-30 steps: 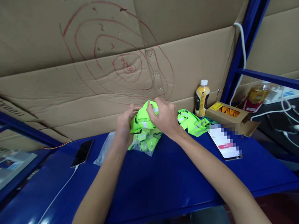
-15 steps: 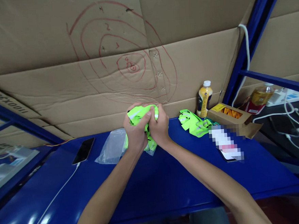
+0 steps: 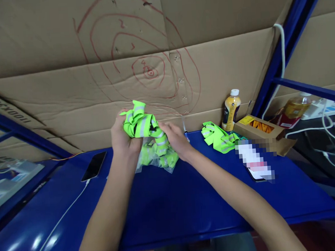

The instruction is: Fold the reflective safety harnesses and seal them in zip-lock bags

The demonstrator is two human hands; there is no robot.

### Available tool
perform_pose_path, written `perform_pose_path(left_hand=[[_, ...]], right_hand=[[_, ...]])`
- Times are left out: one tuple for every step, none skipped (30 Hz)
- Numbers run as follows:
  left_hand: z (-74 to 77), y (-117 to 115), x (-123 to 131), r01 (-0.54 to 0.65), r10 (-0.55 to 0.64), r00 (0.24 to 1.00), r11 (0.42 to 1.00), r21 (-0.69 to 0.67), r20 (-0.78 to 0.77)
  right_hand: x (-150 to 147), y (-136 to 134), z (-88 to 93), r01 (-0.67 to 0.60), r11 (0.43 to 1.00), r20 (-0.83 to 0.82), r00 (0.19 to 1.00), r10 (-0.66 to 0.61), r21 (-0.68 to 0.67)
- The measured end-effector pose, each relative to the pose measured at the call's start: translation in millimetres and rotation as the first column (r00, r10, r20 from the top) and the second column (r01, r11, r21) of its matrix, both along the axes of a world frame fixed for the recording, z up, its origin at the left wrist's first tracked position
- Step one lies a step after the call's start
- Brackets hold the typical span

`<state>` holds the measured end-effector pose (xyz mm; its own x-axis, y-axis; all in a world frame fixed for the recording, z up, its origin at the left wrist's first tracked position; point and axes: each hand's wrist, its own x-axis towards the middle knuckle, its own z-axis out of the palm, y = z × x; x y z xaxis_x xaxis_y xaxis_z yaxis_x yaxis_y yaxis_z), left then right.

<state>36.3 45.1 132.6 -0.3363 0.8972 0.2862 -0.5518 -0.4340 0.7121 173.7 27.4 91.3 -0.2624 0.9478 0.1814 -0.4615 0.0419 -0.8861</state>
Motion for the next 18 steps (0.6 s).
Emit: perform_pose_path(left_hand=[[-1.1, 2.6, -2.4, -0.016, 0.016, 1.000, 1.000, -0.007, 0.008], [-3.0, 4.4, -3.2, -0.060, 0.060, 0.998, 0.998, -0.007, 0.000], [-5.6, 5.1, -2.6, -0.129, 0.129, 0.991, 0.992, 0.009, -0.027], [-8.5, 4.6, -0.8, -0.216, 0.219, 0.973, 0.975, 0.050, -0.077], [-11.5, 3.0, 2.0, -0.304, 0.319, 0.937, 0.946, 0.116, -0.143], [-14.6, 0.3, 5.5, -0.369, 0.409, 0.886, 0.908, 0.200, -0.220], [-17.7, -3.2, 9.2, -0.406, 0.483, 0.825, 0.867, 0.289, -0.292], [-20.9, -7.0, 12.8, -0.415, 0.536, 0.767, 0.833, 0.366, -0.352], [-24.2, -10.8, 16.3, -0.405, 0.570, 0.717, 0.809, 0.425, -0.402], [-27.7, -14.2, 19.4, -0.385, 0.589, 0.675, 0.795, 0.469, -0.444], [-31.5, -16.7, 22.2, -0.360, 0.604, 0.639, 0.782, 0.508, -0.476], [-35.4, -18.4, 24.6, -0.333, 0.620, 0.603, 0.767, 0.548, -0.502], [-39.2, -19.1, 26.7, -0.305, 0.642, 0.566, 0.746, 0.592, -0.517], [-42.8, -19.2, 28.6, -0.275, 0.668, 0.527, 0.719, 0.638, -0.526], [-46.0, -18.7, 30.3, -0.243, 0.692, 0.490, 0.693, 0.679, -0.530], [-48.5, -18.0, 31.8, -0.209, 0.712, 0.454, 0.670, 0.712, -0.536], [-50.4, -17.1, 33.2, -0.171, 0.725, 0.420, 0.654, 0.737, -0.546], [-51.8, -16.1, 34.3, -0.130, 0.732, 0.386, 0.645, 0.753, -0.561]], right_hand=[[-4.3, -2.4, -1.8, -0.112, 0.991, -0.039, 0.993, 0.109, -0.079], [-8.2, -4.2, -3.2, -0.184, 0.972, -0.080, 0.981, 0.174, -0.147], [-11.5, -5.3, -3.8, -0.217, 0.955, -0.115, 0.974, 0.197, -0.203], [-13.9, -5.7, -3.7, -0.218, 0.944, -0.140, 0.972, 0.188, -0.249], [-15.3, -5.5, -3.0, -0.193, 0.936, -0.158, 0.976, 0.152, -0.295], [-16.0, -4.9, -1.6, -0.163, 0.926, -0.172, 0.979, 0.109, -0.340], [-16.0, -3.9, 0.0, -0.135, 0.915, -0.185, 0.980, 0.067, -0.381], [-15.5, -3.0, 2.0, -0.105, 0.904, -0.199, 0.980, 0.022, -0.414], [-14.7, -2.2, 4.0, -0.069, 0.897, -0.213, 0.977, -0.028, -0.437], [-13.6, -1.8, 6.2, -0.035, 0.893, -0.228, 0.971, -0.077, -0.449], [-12.4, -1.9, 8.4, -0.011, 0.896, -0.248, 0.963, -0.111, -0.443], [-11.2, -2.4, 10.5, 0.007, 0.907, -0.264, 0.956, -0.130, -0.420], [-10.1, -3.4, 12.5, 0.028, 0.923, -0.271, 0.952, -0.141, -0.383], [-9.1, -4.7, 14.2, 0.056, 0.939, -0.261, 0.953, -0.151, -0.338], [-8.4, -5.9, 15.5, 0.093, 0.953, -0.237, 0.957, -0.166, -0.290], [-7.9, -6.7, 16.2, 0.136, 0.960, -0.205, 0.960, -0.189, -0.246], [-7.6, -6.9, 16.3, 0.181, 0.961, -0.175, 0.960, -0.219, -0.210], [-7.5, -6.2, 15.6, 0.221, 0.957, -0.154, 0.956, -0.250, -0.187]])
